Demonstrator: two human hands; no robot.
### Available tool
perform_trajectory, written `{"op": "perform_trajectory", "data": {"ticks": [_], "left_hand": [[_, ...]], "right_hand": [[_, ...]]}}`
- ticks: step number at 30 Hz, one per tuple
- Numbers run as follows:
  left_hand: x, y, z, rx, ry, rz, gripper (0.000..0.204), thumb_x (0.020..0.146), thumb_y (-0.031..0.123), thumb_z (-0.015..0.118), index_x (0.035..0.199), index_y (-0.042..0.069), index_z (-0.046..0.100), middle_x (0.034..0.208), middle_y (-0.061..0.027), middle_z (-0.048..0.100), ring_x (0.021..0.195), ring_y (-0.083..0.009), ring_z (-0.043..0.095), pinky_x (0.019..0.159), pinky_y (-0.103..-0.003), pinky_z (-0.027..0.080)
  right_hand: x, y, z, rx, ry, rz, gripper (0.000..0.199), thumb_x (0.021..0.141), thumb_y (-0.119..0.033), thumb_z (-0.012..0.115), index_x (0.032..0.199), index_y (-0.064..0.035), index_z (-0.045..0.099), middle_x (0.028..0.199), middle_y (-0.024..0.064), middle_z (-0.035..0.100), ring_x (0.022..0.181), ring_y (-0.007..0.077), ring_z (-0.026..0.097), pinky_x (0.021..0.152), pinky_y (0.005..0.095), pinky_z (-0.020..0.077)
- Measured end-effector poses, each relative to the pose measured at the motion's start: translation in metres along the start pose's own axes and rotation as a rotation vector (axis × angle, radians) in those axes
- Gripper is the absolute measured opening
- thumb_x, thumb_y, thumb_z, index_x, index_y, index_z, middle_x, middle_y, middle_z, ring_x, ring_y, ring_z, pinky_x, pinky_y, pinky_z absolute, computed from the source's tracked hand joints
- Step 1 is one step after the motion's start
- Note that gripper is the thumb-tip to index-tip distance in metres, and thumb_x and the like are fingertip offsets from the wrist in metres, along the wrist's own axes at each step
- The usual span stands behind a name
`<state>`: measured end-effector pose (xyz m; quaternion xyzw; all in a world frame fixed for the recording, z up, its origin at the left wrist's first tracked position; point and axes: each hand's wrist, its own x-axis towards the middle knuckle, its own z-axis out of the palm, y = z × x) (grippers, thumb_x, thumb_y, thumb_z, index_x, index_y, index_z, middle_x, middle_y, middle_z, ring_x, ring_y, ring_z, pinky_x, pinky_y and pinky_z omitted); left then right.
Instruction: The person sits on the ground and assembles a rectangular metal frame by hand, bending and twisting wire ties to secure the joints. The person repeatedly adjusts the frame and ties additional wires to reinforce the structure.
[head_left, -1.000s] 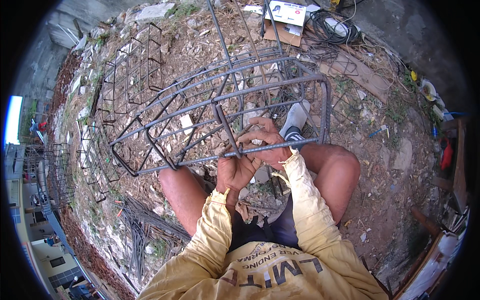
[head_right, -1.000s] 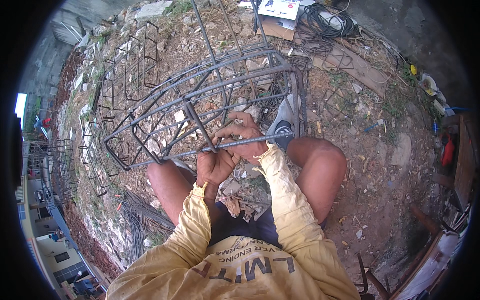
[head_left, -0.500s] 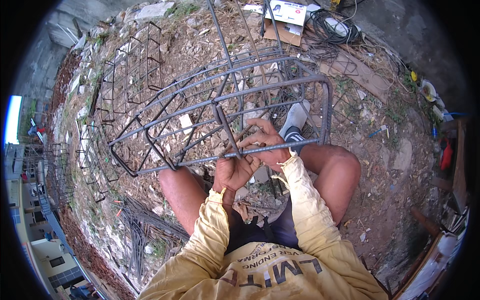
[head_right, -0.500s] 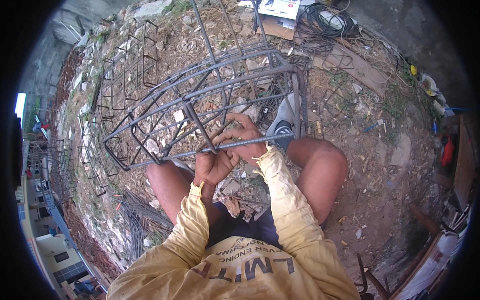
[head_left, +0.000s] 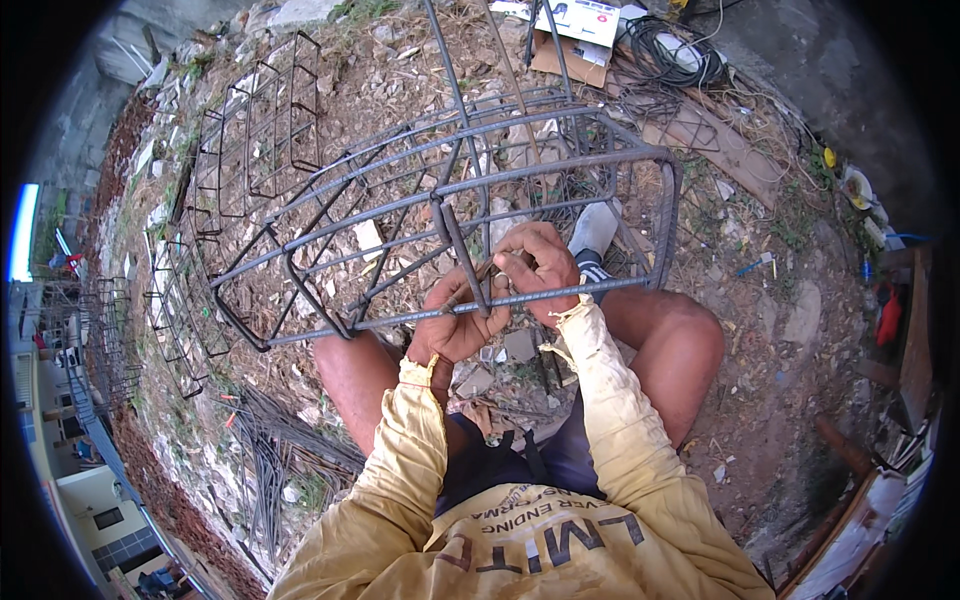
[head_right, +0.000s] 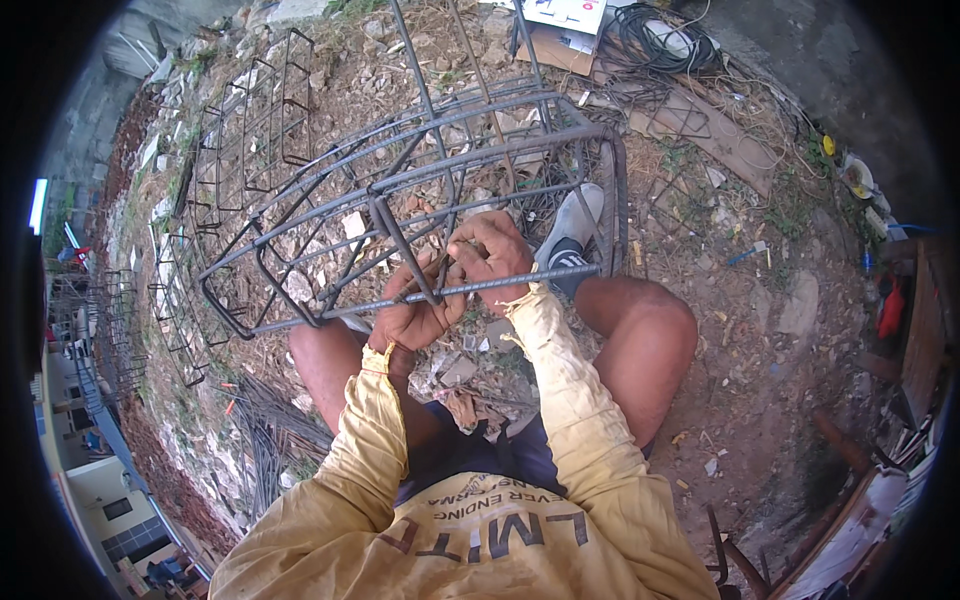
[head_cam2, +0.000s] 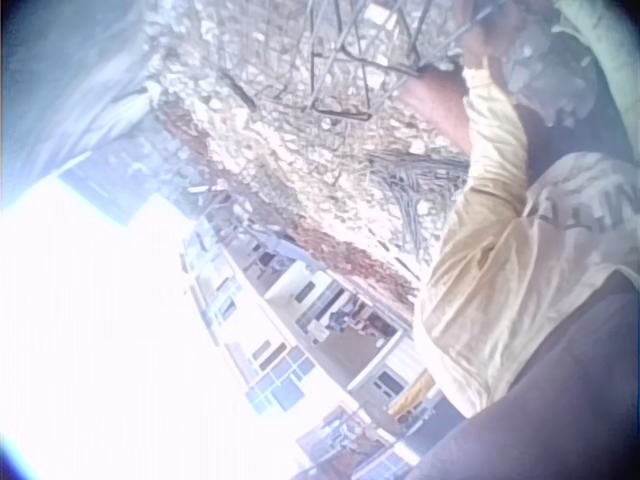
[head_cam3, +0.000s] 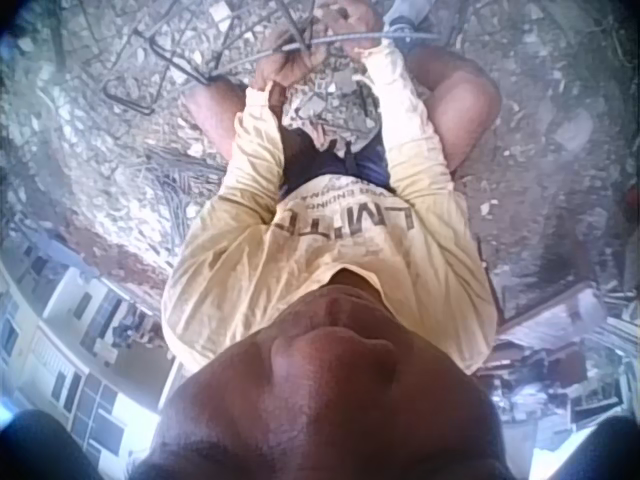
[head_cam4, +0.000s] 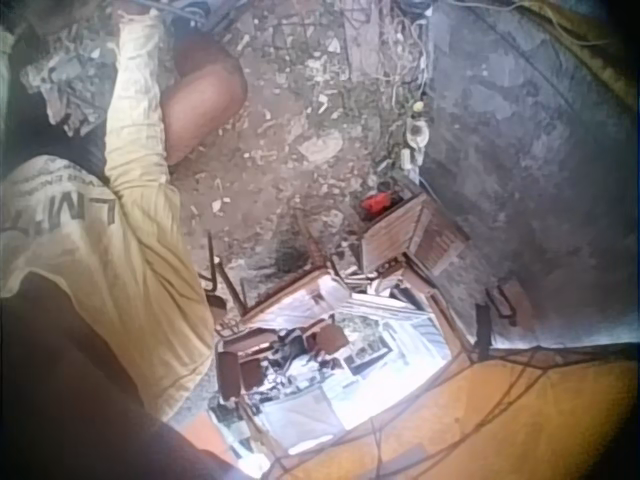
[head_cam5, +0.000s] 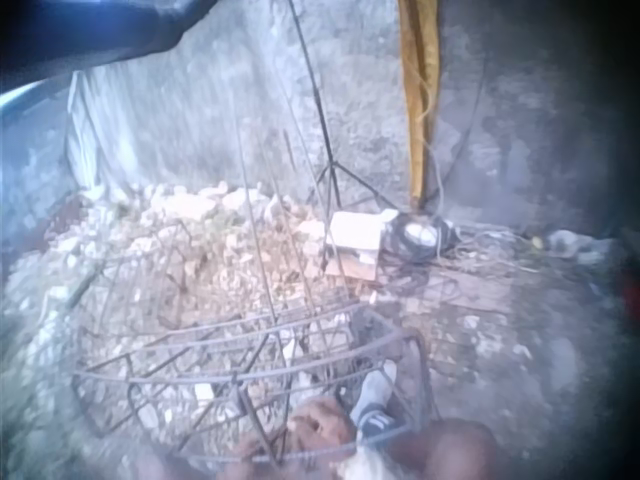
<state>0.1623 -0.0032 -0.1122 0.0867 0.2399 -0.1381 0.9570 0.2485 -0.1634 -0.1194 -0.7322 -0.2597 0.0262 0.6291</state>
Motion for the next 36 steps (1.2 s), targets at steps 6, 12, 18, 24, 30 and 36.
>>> {"op": "perform_trajectory", "data": {"ticks": [6,12,18,24,30,36], "left_hand": [[0.002,0.005,-0.005,0.063,-0.004,0.022,0.028,0.1,0.023,0.055,0.113,0.0,0.064,0.093,-0.0147,0.072,0.085,-0.0263,0.072,0.074,-0.041,0.062],[0.006,0.001,-0.015,0.138,-0.039,0.062,0.025,0.097,0.022,0.061,0.109,0.0,0.064,0.097,-0.0125,0.071,0.09,-0.0237,0.07,0.079,-0.04,0.061],[0.008,-0.029,-0.04,-0.118,-0.216,0.126,0.04,0.097,0.023,0.061,0.13,0.002,0.052,0.121,-0.0149,0.064,0.112,-0.0267,0.063,0.099,-0.045,0.052],[0.023,-0.056,-0.036,0.033,-0.26,0.189,0.057,0.095,0.045,0.061,0.136,0.008,0.046,0.132,-0.0157,0.059,0.12,-0.0299,0.059,0.103,-0.045,0.049],[0.027,-0.048,-0.046,-0.018,-0.224,0.138,0.056,0.095,0.044,0.06,0.136,0.009,0.046,0.132,-0.017,0.058,0.119,-0.0317,0.06,0.101,-0.047,0.05],[0.025,-0.045,-0.034,0.039,-0.235,0.164,0.047,0.098,0.039,0.057,0.134,0.008,0.05,0.131,-0.0156,0.059,0.118,-0.0318,0.06,0.099,-0.049,0.051]], "right_hand": [[0.004,0.002,-0.003,-0.044,-0.002,-0.138,0.017,0.083,-0.016,0.071,0.095,-0.005,0.067,0.091,0.0123,0.059,0.082,0.0299,0.062,0.072,0.039,0.0503],[-0.003,-0.004,0.002,-0.106,0.076,-0.137,0.014,0.083,-0.013,0.072,0.094,-0.006,0.068,0.086,0.0106,0.061,0.077,0.0278,0.063,0.069,0.0381,0.0504],[-0.008,-0.016,0.009,0.019,0.112,0.063,0.011,0.085,-0.011,0.071,0.093,-0.0036,0.068,0.087,0.0096,0.062,0.077,0.0223,0.061,0.069,0.0342,0.0494],[-0.008,-0.012,0.007,-0.03,0.117,0.028,0.012,0.086,-0.011,0.071,0.093,-0.003,0.067,0.089,0.0095,0.062,0.079,0.0209,0.061,0.071,0.0328,0.0494],[-0.011,-0.013,0.005,-0.055,0.118,-0.017,0.012,0.086,-0.01,0.07,0.094,-0.0021,0.066,0.088,0.0101,0.061,0.079,0.0236,0.061,0.072,0.0341,0.0496],[-0.011,-0.011,0.003,-0.066,0.104,-0.025,0.011,0.084,-0.01,0.07,0.093,-0.0047,0.066,0.09,0.0102,0.062,0.083,0.0286,0.062,0.073,0.0373,0.0499]]}}
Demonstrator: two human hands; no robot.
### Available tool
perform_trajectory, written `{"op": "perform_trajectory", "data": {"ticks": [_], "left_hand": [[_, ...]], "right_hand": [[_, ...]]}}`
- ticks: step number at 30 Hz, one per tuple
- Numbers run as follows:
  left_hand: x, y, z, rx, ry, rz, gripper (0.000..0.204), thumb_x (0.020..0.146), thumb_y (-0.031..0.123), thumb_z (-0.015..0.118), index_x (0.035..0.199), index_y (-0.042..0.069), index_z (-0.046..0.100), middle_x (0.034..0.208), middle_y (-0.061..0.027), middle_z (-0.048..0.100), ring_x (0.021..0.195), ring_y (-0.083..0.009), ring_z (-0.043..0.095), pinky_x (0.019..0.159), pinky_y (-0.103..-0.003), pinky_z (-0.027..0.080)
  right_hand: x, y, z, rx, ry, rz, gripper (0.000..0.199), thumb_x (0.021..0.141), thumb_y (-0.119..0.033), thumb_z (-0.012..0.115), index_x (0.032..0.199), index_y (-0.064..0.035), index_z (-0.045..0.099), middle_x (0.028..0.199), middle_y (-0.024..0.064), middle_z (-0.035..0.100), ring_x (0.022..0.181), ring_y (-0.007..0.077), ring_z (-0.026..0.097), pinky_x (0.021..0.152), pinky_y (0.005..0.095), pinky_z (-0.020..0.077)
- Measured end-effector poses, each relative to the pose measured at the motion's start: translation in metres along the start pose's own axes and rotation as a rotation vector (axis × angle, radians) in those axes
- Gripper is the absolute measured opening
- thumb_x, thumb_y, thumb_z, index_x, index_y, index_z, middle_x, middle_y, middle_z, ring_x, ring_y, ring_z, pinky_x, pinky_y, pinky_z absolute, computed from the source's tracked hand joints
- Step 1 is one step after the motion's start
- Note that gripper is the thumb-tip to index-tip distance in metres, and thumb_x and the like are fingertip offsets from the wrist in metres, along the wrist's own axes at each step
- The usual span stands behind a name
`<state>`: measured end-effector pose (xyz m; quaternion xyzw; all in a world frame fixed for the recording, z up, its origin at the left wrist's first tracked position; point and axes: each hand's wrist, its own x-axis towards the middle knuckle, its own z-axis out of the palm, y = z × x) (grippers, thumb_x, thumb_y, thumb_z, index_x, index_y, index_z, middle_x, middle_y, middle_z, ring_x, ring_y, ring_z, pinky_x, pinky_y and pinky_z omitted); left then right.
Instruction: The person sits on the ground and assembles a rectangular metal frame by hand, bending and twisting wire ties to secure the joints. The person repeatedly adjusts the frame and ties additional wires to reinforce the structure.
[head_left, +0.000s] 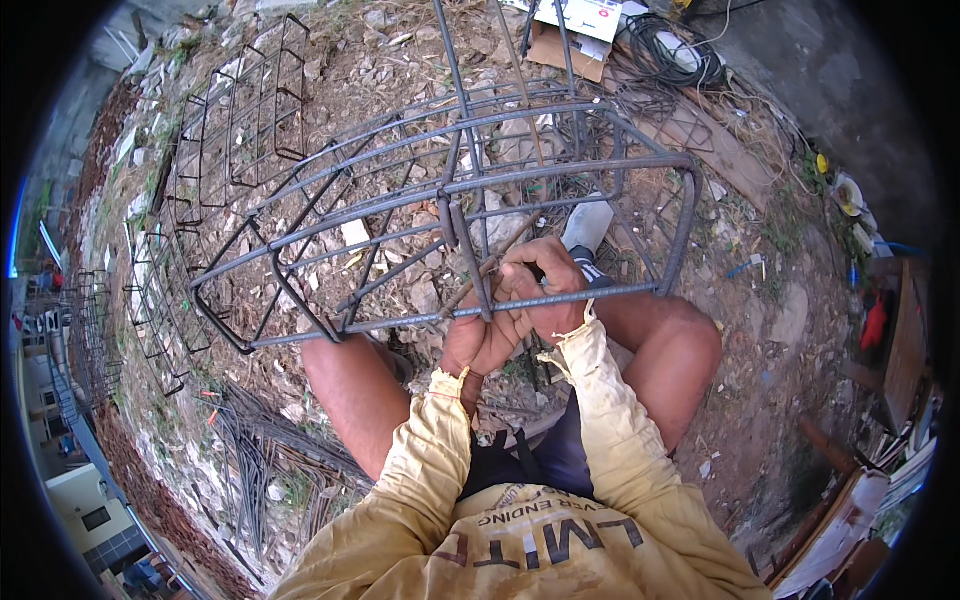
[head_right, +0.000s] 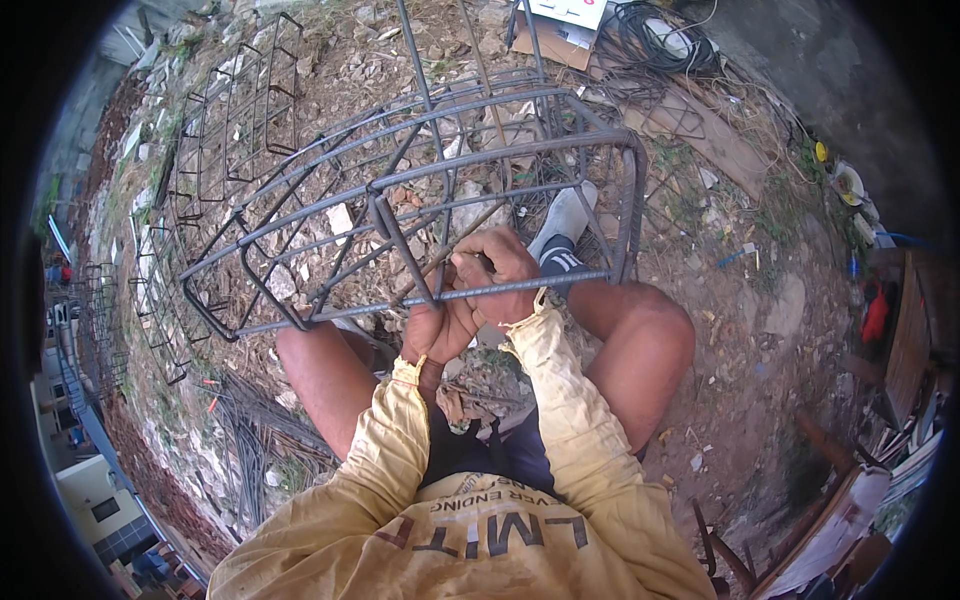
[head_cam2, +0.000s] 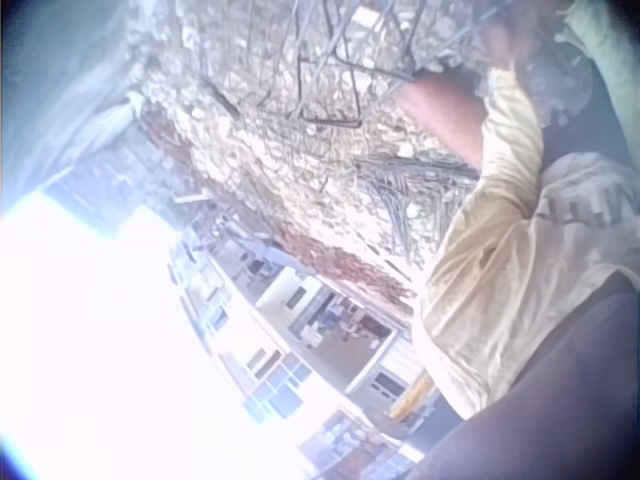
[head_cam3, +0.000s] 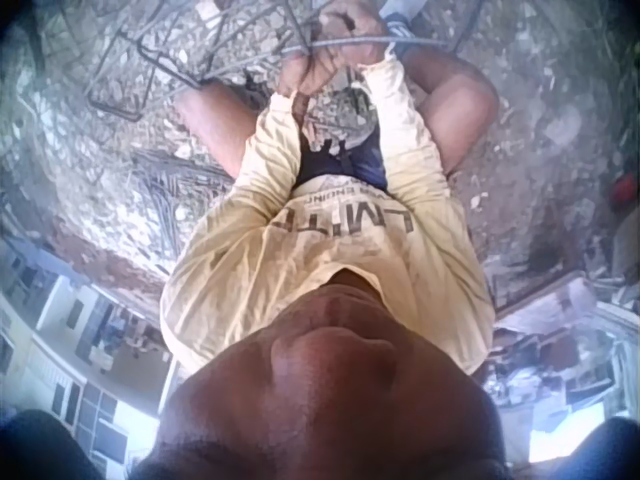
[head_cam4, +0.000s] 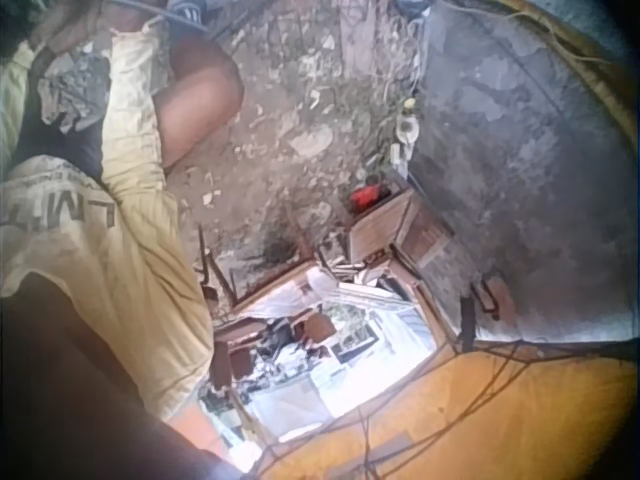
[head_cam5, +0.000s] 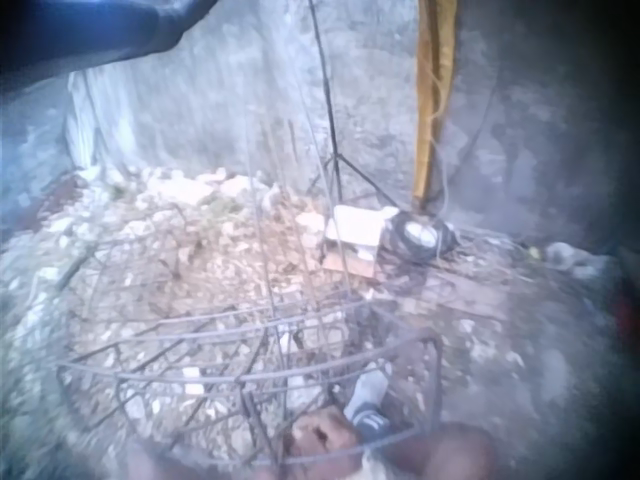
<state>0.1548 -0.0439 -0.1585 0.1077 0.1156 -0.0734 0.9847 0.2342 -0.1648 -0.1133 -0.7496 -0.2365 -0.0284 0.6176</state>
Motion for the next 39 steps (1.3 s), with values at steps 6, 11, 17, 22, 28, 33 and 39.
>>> {"op": "perform_trajectory", "data": {"ticks": [6,11,17,22,28,33,39], "left_hand": [[0.004,-0.002,0.0,-0.019,0.015,0.064,0.042,0.1,0.036,0.054,0.132,0.008,0.052,0.126,-0.0145,0.062,0.111,-0.03,0.063,0.096,-0.047,0.052],[0.002,0.003,0.0,0.046,0.13,0.063,0.036,0.102,0.028,0.051,0.128,0.003,0.053,0.116,-0.01,0.065,0.101,-0.0239,0.067,0.087,-0.042,0.058],[-0.005,0.022,0.004,-0.01,0.171,-0.071,0.032,0.103,0.025,0.05,0.125,0.002,0.056,0.094,-0.0042,0.066,0.083,-0.0194,0.069,0.074,-0.039,0.061],[-0.006,0.035,0.002,0.012,0.252,-0.143,0.031,0.102,0.026,0.051,0.123,0.003,0.058,0.092,-0.0053,0.066,0.081,-0.0198,0.069,0.071,-0.038,0.061],[-0.001,0.041,0.008,0.084,0.224,-0.142,0.038,0.101,0.035,0.052,0.118,0.002,0.062,0.098,-0.0128,0.071,0.078,-0.0228,0.07,0.062,-0.037,0.058],[0.023,0.06,0.025,0.199,0.088,-0.341,0.041,0.101,0.035,0.052,0.11,-0.004,0.06,0.088,-0.0157,0.07,0.07,-0.0264,0.069,0.058,-0.038,0.058],[0.023,0.059,0.041,0.468,0.24,-0.297,0.025,0.098,0.025,0.057,0.099,0.001,0.062,0.076,-0.0104,0.067,0.059,-0.0223,0.067,0.05,-0.031,0.054]], "right_hand": [[-0.002,0.003,0.004,-0.03,0.057,-0.082,0.013,0.086,-0.012,0.068,0.096,-0.0043,0.064,0.094,0.0109,0.064,0.087,0.0302,0.064,0.074,0.0402,0.0516],[0.003,0.0,0.001,-0.065,0.053,-0.162,0.012,0.088,-0.012,0.066,0.098,-0.0056,0.063,0.096,0.012,0.065,0.088,0.0323,0.065,0.075,0.0411,0.0521],[0.005,-0.002,0.002,-0.095,0.012,-0.062,0.012,0.089,-0.012,0.065,0.099,-0.0047,0.063,0.091,0.0128,0.064,0.081,0.0321,0.066,0.069,0.0404,0.0525],[0.005,-0.015,0.009,0.106,0.023,0.279,0.014,0.091,-0.013,0.064,0.098,-0.0017,0.062,0.078,0.01,0.067,0.065,0.021,0.066,0.06,0.0362,0.0523],[-0.002,0.007,0.027,0.537,0.108,0.687,0.016,0.094,-0.016,0.061,0.094,-0.0001,0.06,0.071,0.0069,0.064,0.055,0.0133,0.06,0.045,0.0296,0.0461],[-0.013,0.006,0.032,1.106,0.197,1.048,0.014,0.094,-0.015,0.062,0.089,-0.0023,0.058,0.067,0.0037,0.059,0.049,0.0111,0.055,0.039,0.0255,0.041],[-0.019,0.019,0.022,1.144,0.034,1.136,0.013,0.093,-0.016,0.064,0.088,-0.0065,0.057,0.071,0.0025,0.061,0.051,0.0113,0.057,0.041,0.0267,0.0448]]}}
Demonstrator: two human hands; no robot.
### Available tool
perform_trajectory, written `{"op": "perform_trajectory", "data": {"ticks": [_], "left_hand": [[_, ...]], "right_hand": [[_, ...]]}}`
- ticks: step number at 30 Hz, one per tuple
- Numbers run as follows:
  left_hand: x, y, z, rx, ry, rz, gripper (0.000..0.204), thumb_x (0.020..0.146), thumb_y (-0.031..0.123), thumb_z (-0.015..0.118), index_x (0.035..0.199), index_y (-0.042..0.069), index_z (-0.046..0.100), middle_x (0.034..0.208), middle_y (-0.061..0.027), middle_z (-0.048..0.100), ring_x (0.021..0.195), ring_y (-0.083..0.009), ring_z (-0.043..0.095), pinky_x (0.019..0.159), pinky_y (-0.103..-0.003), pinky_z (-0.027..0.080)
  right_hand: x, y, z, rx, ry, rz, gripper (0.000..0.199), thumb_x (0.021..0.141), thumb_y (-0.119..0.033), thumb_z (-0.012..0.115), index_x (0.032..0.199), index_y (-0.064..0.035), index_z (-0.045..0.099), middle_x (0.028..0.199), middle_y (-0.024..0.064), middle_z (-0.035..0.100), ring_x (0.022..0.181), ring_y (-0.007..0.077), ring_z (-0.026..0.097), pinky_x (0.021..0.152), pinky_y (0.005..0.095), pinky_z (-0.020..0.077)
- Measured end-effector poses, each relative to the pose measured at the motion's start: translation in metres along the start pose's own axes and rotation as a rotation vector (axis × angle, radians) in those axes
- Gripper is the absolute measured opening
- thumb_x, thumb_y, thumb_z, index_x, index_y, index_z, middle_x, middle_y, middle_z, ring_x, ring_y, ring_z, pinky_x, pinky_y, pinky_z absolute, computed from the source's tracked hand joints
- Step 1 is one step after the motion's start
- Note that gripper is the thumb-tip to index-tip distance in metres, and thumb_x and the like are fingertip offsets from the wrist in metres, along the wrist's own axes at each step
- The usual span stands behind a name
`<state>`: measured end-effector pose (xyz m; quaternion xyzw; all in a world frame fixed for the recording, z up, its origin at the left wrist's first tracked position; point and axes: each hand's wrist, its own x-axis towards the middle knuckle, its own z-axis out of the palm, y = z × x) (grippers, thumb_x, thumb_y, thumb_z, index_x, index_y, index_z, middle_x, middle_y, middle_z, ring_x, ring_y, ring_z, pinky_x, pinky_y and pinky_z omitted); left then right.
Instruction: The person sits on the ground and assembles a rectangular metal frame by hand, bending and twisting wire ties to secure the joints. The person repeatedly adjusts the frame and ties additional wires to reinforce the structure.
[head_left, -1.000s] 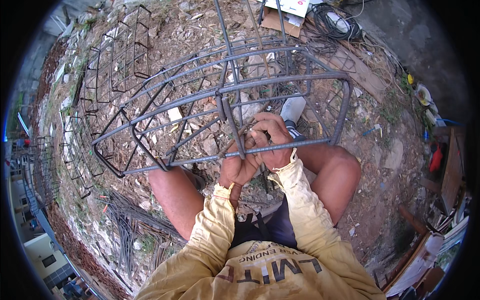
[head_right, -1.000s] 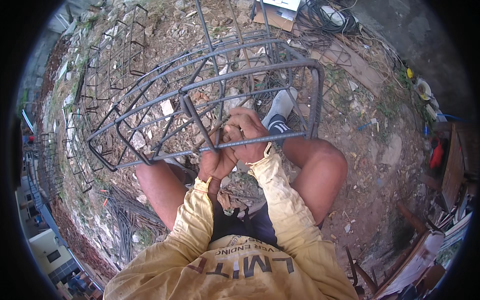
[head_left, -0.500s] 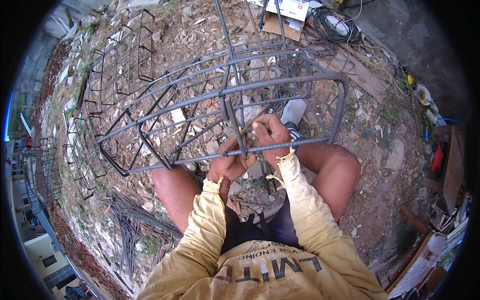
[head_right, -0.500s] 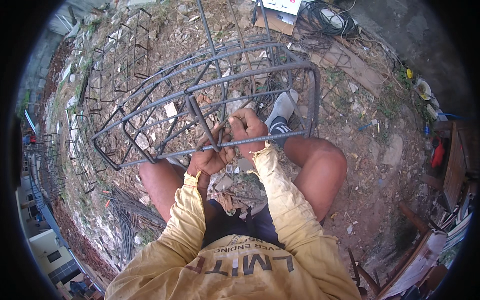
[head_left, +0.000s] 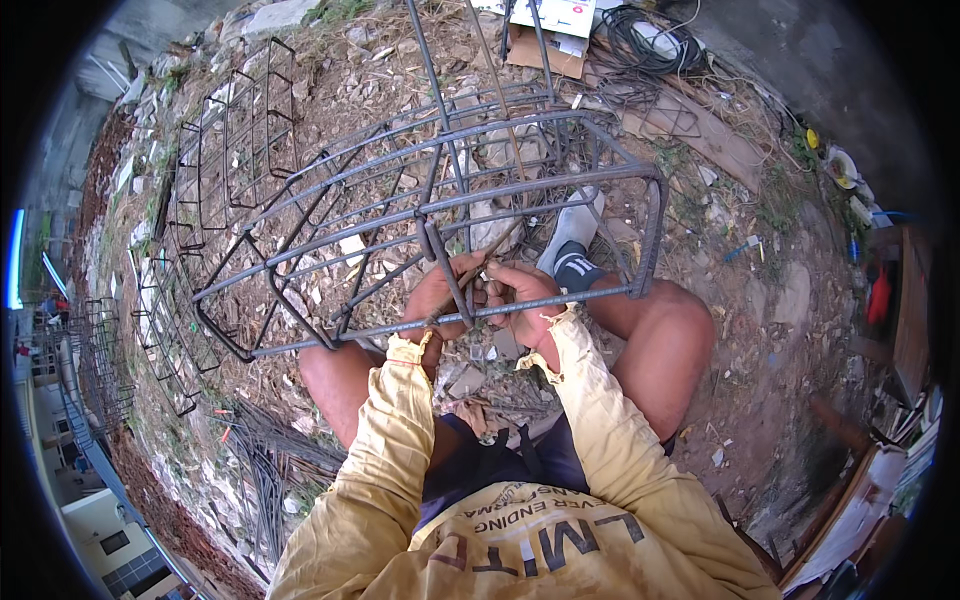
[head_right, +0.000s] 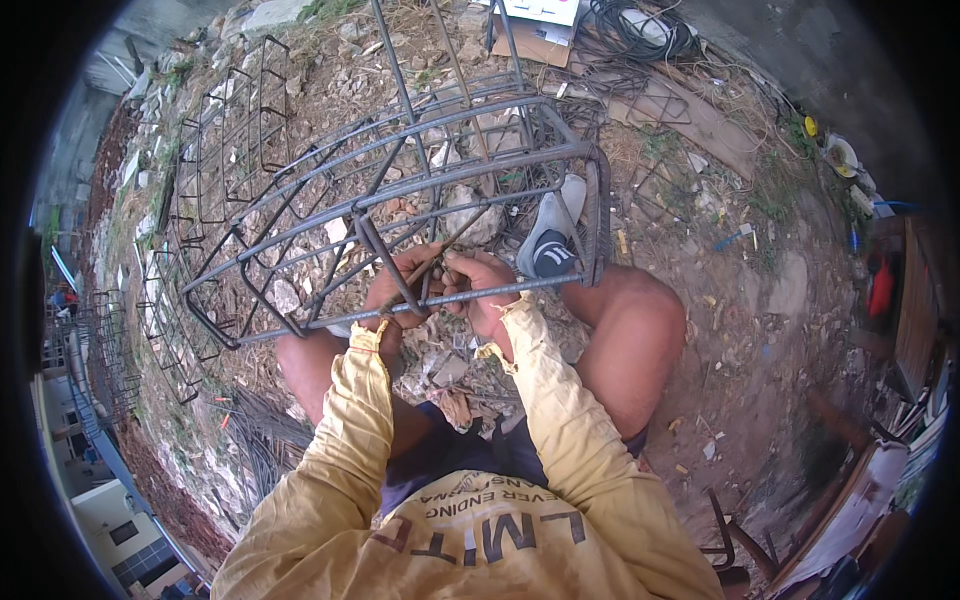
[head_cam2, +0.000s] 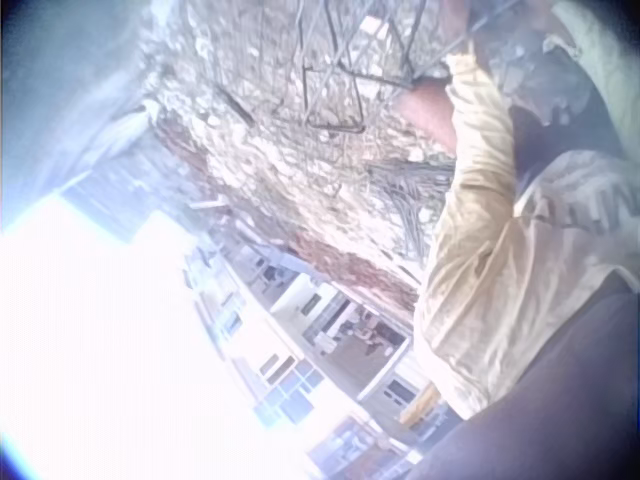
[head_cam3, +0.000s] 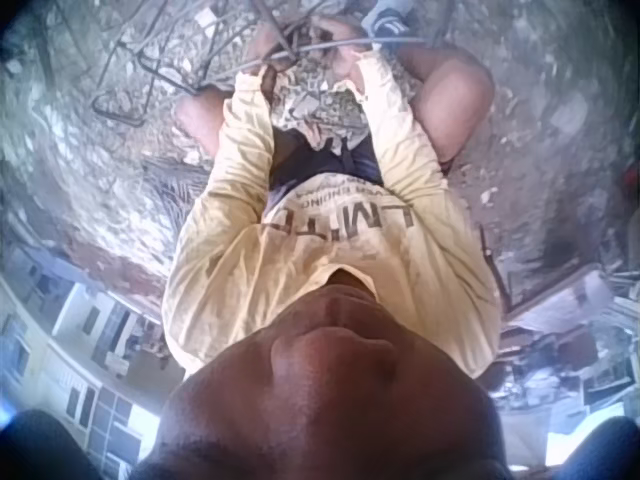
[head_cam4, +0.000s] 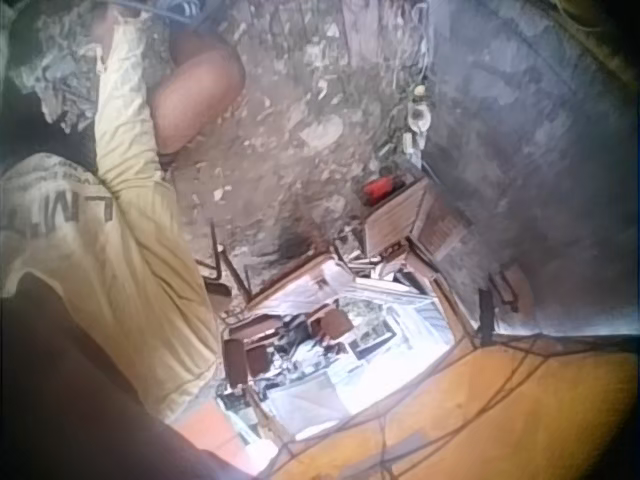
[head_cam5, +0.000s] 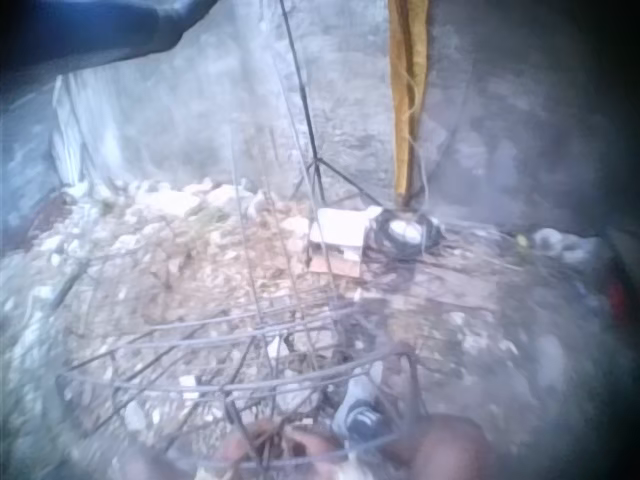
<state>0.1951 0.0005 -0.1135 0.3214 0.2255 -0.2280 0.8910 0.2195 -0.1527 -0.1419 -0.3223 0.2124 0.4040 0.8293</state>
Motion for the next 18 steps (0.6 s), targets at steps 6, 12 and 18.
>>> {"op": "perform_trajectory", "data": {"ticks": [6,12,18], "left_hand": [[0.01,-0.01,-0.03,-0.071,0.067,0.054,0.024,0.097,0.021,0.054,0.091,-0.001,0.061,0.064,-0.0069,0.059,0.054,-0.0222,0.065,0.042,-0.032,0.05],[0.024,-0.014,-0.054,-0.044,0.102,0.082,0.023,0.098,0.02,0.054,0.099,-0.001,0.062,0.075,-0.01,0.067,0.059,-0.0198,0.066,0.045,-0.033,0.053],[0.004,-0.002,-0.019,0.367,0.138,0.131,0.025,0.096,0.022,0.058,0.109,0.002,0.064,0.08,-0.0061,0.066,0.065,-0.0154,0.063,0.05,-0.027,0.05]], "right_hand": [[0.001,0.004,-0.012,-0.998,0.08,-0.984,0.034,0.079,-0.007,0.077,0.11,-0.0045,0.064,0.092,0.01,0.063,0.077,0.0228,0.067,0.066,0.037,0.0542],[-0.003,-0.007,-0.001,-1.139,-0.054,-1.114,0.019,0.079,-0.011,0.078,0.092,-0.0027,0.067,0.09,0.0124,0.062,0.081,0.0309,0.064,0.07,0.0417,0.0518],[-0.012,-0.003,0.013,-0.772,0.082,-0.578,0.03,0.095,-0.028,0.064,0.088,0.0005,0.063,0.076,0.0075,0.064,0.069,0.0156,0.062,0.061,0.0326,0.0489]]}}
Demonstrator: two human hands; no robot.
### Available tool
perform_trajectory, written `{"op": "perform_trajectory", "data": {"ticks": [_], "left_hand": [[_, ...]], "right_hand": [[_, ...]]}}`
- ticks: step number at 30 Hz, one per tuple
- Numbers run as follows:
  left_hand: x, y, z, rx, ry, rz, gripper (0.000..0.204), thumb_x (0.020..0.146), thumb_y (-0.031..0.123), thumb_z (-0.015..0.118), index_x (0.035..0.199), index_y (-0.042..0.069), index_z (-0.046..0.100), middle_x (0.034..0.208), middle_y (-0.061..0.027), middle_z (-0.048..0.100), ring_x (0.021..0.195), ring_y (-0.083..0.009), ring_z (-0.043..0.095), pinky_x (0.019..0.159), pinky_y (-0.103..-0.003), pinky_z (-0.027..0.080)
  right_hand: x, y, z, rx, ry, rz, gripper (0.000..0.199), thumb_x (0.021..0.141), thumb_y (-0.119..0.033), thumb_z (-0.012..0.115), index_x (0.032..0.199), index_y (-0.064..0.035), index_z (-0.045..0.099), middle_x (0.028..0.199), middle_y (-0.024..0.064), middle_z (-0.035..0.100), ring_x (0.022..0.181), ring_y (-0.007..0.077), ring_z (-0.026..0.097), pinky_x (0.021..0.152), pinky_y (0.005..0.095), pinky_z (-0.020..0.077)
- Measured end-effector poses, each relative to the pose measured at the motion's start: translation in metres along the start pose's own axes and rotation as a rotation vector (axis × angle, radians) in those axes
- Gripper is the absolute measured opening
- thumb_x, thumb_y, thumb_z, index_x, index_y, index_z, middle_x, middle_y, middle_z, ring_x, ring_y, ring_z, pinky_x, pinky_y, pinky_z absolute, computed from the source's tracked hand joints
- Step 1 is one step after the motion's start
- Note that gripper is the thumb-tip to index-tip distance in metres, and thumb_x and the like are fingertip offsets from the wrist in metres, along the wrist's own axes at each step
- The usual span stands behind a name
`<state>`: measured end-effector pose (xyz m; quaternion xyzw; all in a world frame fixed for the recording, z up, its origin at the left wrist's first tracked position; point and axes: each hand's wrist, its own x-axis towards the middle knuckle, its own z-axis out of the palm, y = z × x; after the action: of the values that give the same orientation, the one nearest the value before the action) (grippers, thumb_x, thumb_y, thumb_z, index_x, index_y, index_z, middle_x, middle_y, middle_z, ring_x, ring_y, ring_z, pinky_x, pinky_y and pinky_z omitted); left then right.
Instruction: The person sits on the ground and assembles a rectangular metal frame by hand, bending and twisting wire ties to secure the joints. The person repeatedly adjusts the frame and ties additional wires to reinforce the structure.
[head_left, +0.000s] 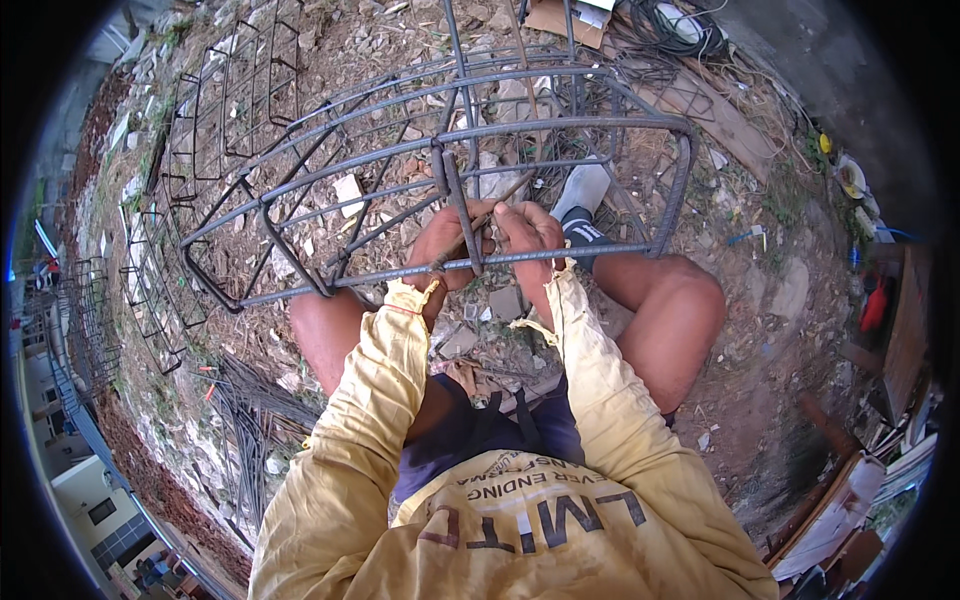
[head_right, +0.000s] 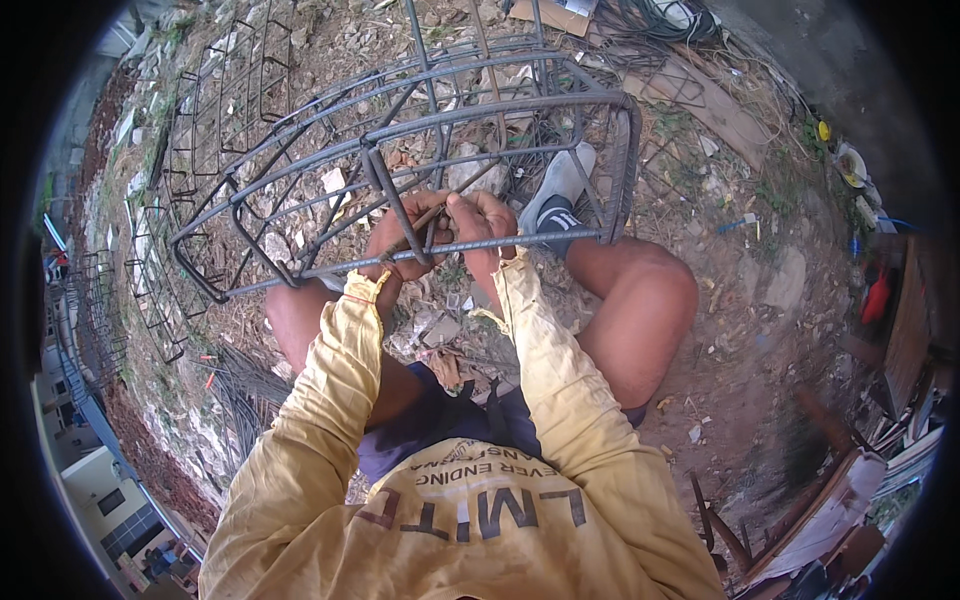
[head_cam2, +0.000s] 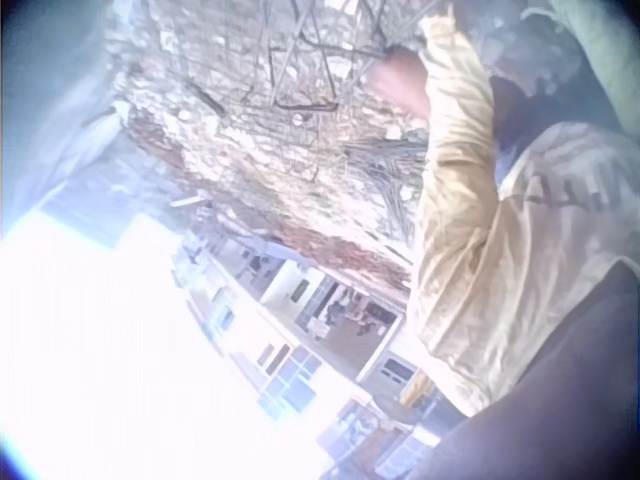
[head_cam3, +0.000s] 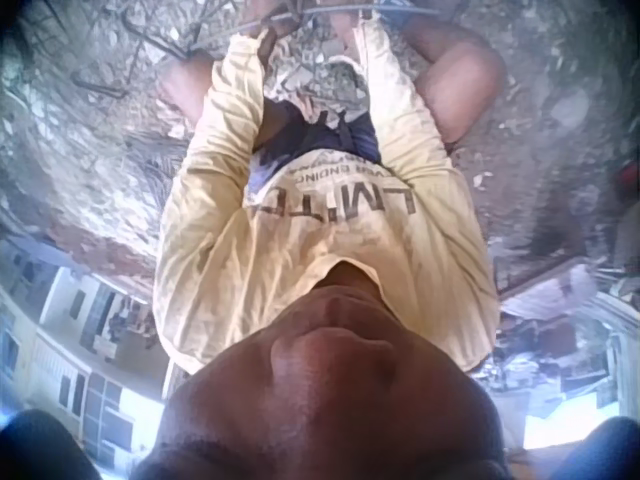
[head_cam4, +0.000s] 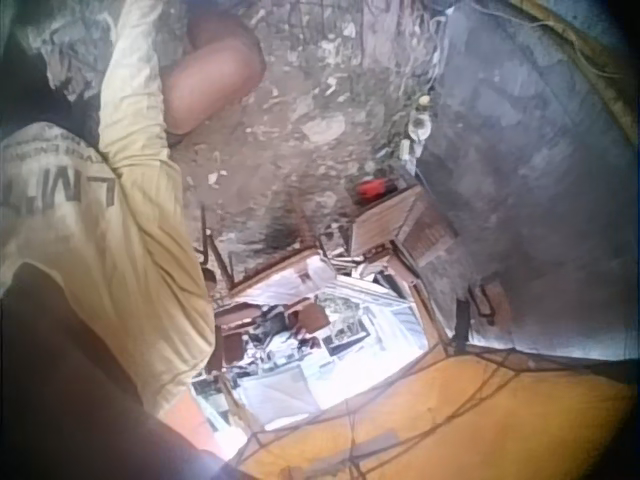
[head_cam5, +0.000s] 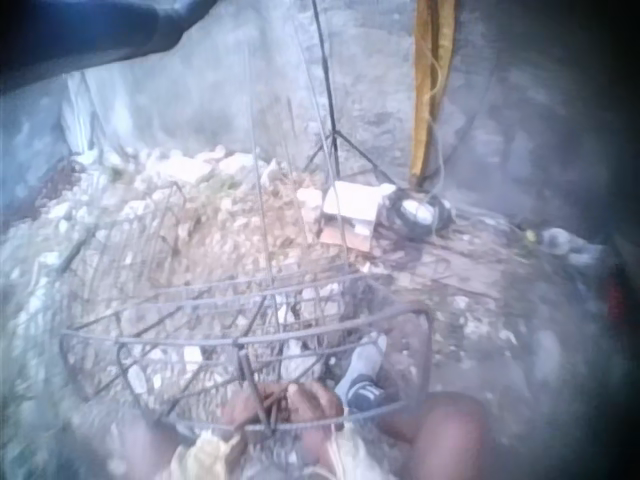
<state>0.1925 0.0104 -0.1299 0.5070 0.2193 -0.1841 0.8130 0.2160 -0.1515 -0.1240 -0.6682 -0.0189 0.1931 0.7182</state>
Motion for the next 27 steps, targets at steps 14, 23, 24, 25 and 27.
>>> {"op": "perform_trajectory", "data": {"ticks": [14,23,24,25,27], "left_hand": [[0.0,0.003,0.019,-0.482,0.113,-0.2,0.025,0.097,0.032,0.062,0.082,0.012,0.059,0.063,-0.0034,0.058,0.05,-0.0133,0.044,0.045,-0.027,0.032],[-0.053,-0.041,0.0,-0.349,0.226,-0.148,0.033,0.1,0.028,0.058,0.123,0.004,0.056,0.085,-0.0017,0.063,0.071,-0.0121,0.062,0.06,-0.026,0.053],[-0.057,-0.047,0.0,-0.284,0.279,-0.161,0.032,0.099,0.028,0.059,0.119,0.003,0.059,0.085,-0.0013,0.063,0.069,-0.0115,0.06,0.061,-0.025,0.051],[-0.069,-0.056,-0.001,-0.21,0.341,-0.153,0.031,0.099,0.027,0.061,0.117,0.003,0.06,0.085,-0.0002,0.062,0.068,-0.0101,0.058,0.059,-0.026,0.049],[-0.075,-0.058,0.004,0.029,0.342,-0.192,0.029,0.098,0.027,0.063,0.113,0.002,0.062,0.082,0.0008,0.061,0.065,-0.0085,0.054,0.056,-0.026,0.045]], "right_hand": [[-0.004,0.245,-0.068,-0.807,-0.165,0.522,0.023,0.099,-0.026,0.058,0.11,-0.0068,0.064,0.091,0.0057,0.064,0.076,0.0176,0.063,0.064,0.0314,0.0472],[-0.012,0.299,-0.049,-1.125,-0.246,0.641,0.025,0.099,-0.028,0.057,0.11,-0.0061,0.063,0.092,0.0111,0.064,0.079,0.0245,0.063,0.067,0.0365,0.0478],[-0.012,0.302,-0.047,-1.123,-0.245,0.642,0.025,0.099,-0.028,0.056,0.11,-0.0061,0.063,0.092,0.0117,0.064,0.079,0.0252,0.063,0.067,0.0371,0.0479],[-0.012,0.303,-0.04,-1.135,-0.285,0.623,0.026,0.099,-0.028,0.056,0.11,-0.006,0.063,0.092,0.0123,0.064,0.08,0.026,0.063,0.067,0.0376,0.048],[-0.012,0.298,-0.035,-1.116,-0.266,0.602,0.026,0.099,-0.028,0.056,0.11,-0.0058,0.063,0.092,0.0135,0.064,0.08,0.0275,0.063,0.068,0.0387,0.0481]]}}
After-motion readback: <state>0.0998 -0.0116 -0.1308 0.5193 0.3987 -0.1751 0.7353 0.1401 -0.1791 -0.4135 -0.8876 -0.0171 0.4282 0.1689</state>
